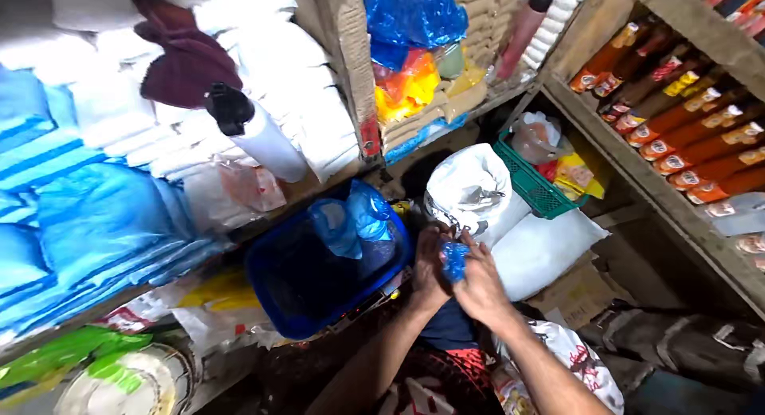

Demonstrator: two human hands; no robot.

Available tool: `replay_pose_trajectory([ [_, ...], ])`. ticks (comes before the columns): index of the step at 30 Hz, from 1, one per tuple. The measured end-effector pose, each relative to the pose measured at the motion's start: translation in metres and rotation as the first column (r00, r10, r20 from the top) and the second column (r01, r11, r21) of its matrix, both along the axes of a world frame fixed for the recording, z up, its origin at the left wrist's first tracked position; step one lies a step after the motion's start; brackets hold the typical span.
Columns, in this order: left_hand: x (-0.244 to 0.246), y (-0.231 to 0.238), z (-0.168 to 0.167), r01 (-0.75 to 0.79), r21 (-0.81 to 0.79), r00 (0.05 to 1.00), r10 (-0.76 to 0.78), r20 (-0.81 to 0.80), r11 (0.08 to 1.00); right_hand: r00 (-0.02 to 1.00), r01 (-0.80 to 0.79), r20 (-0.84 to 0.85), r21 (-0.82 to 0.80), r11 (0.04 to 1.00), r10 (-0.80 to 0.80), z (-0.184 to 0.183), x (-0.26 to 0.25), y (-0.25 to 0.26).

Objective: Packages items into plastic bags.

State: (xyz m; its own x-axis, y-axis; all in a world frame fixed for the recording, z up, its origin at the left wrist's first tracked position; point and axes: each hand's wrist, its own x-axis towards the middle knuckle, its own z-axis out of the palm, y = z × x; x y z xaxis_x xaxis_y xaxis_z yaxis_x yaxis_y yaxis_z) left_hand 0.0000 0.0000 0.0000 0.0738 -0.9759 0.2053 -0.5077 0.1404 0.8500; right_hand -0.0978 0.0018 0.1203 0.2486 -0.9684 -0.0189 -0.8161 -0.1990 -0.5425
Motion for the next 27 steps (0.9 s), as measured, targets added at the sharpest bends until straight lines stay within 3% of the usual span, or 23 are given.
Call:
replay_pose_trajectory([
  [2,-0.006,-0.003,0.015,0.062,0.061,0.940,-0.079,0.331,0.996,1.000,-0.009,-0.015,-0.031,0.999,0.009,0.026,-0.018,-0.010],
  [3,-0.010,-0.004,0.019,0.094,0.108,0.901,-0.131,0.413,0.990,0.994,-0.049,-0.104,-0.117,0.992,0.037,0.043,-0.025,-0.014],
  [5,-0.017,-0.003,0.024,0.116,0.092,0.896,-0.144,0.420,0.989,0.923,-0.217,-0.360,-0.202,0.955,0.134,0.074,-0.028,-0.016],
  [7,-0.020,-0.003,0.027,0.143,0.078,0.900,-0.162,0.404,0.987,0.769,-0.348,-0.588,-0.055,0.936,0.252,0.078,-0.018,-0.008],
  [10,-0.025,-0.001,0.022,0.191,0.136,0.890,-0.230,0.393,0.972,0.522,-0.269,-0.781,0.230,0.935,0.342,0.038,0.001,-0.006],
  [13,-0.023,-0.006,0.008,0.177,0.107,0.912,-0.204,0.356,0.978,0.455,-0.335,-0.836,0.159,0.929,0.307,0.012,-0.002,-0.005],
  [20,-0.016,-0.001,0.034,0.126,0.116,0.921,-0.159,0.356,0.985,0.488,-0.304,-0.766,0.300,0.904,0.418,0.045,0.004,-0.014],
  [24,-0.016,0.001,0.028,0.135,0.113,0.899,-0.170,0.403,0.984,0.417,-0.256,-0.750,0.445,0.858,0.513,0.052,0.006,-0.017],
  [27,-0.014,0.004,0.015,0.123,0.090,0.906,-0.149,0.397,0.988,0.397,-0.225,-0.785,0.420,0.879,0.476,0.041,0.016,-0.013],
])
